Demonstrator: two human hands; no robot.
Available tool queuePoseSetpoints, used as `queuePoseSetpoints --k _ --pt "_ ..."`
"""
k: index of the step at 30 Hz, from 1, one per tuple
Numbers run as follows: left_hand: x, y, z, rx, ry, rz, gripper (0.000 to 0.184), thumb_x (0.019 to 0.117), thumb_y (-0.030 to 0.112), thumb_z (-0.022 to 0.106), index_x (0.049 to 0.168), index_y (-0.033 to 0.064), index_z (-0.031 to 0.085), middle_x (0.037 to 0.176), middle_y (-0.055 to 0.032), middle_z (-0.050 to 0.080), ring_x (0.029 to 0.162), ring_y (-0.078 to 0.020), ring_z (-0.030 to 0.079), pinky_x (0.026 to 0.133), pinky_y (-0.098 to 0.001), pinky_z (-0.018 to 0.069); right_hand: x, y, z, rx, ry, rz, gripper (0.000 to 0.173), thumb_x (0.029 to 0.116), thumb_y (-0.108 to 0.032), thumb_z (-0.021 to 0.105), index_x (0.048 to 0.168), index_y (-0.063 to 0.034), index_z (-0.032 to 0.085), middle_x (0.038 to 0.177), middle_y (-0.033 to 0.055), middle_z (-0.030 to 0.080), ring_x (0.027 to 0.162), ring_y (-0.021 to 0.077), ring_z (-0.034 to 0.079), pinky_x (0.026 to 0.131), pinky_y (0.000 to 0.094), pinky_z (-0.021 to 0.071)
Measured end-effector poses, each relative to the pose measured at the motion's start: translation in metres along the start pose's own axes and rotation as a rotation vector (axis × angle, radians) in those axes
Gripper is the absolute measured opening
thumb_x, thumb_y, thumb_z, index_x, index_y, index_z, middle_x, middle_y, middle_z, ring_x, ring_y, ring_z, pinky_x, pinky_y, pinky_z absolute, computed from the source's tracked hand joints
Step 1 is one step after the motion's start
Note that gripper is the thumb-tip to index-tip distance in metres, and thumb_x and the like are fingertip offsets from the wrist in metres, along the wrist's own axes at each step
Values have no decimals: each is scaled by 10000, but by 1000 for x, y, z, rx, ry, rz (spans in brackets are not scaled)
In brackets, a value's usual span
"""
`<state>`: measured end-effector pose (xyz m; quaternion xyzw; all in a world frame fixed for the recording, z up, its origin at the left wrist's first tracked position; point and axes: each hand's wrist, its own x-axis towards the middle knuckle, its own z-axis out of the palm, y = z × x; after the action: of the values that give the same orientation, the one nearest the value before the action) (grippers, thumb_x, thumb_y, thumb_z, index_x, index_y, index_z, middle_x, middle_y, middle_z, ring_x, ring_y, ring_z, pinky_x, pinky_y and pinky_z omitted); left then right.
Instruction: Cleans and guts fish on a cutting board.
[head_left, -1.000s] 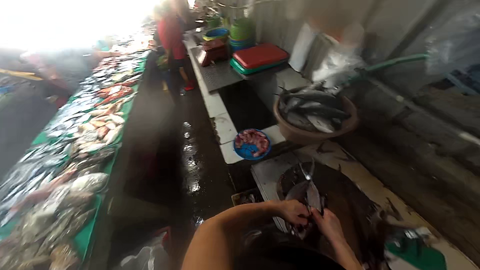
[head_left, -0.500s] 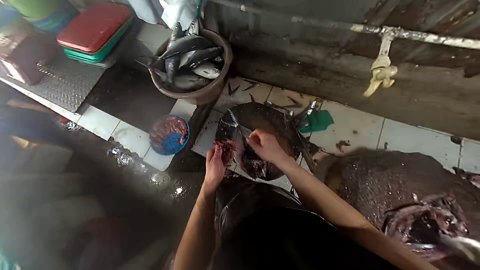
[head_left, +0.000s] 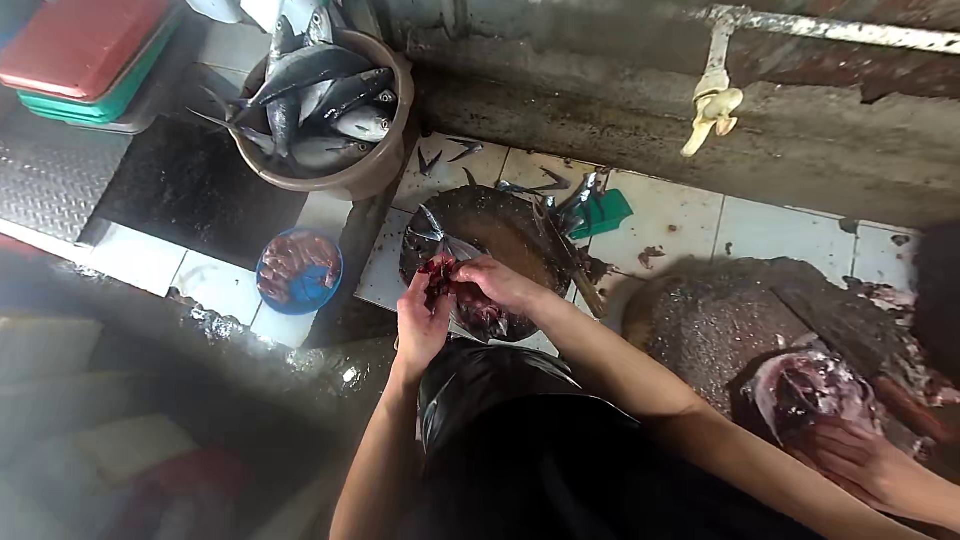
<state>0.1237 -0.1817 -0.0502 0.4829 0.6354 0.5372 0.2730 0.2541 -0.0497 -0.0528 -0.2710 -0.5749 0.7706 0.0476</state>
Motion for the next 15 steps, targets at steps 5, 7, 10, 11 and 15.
queuePoseSetpoints --k 5,7,10,11,15 --pt "2 2 3 221 -105 48 466 960 -18 537 1419 58 562 1318 -65 683 1128 -117 689 951 -348 600 -1 -6 2 -65 -7 15 330 1063 -258 454 890 -78 670 650 2 555 507 80 483 477 248 418" --pt "2 1 5 250 -139 59 485 962 -25 514 1442 46 538 1366 -75 659 1164 -127 678 970 -356 592 0 -4 2 -103 -6 14 336 1072 -246 445 872 -77 656 634 5 548 493 81 480 468 251 416" --pt "2 0 6 288 -175 49 473 959 -20 491 1427 45 521 1388 -78 648 1187 -133 670 949 -358 594 0 -1 1 -177 17 16 384 1082 -236 411 826 -59 636 618 21 535 495 103 484 480 280 428" --pt "2 0 7 298 -184 36 454 969 -15 494 1418 43 518 1375 -86 653 1178 -140 676 931 -362 601 -1 -3 2 -222 30 5 395 1090 -239 394 816 -63 617 610 19 517 493 101 477 479 279 425" --pt "0 0 10 311 -198 7 443 952 -13 505 1393 36 508 1202 -126 698 1028 -188 715 822 -403 616 -6 -6 6 -397 114 -4 387 1108 -246 387 939 -31 660 810 88 591 753 173 587 702 383 508"
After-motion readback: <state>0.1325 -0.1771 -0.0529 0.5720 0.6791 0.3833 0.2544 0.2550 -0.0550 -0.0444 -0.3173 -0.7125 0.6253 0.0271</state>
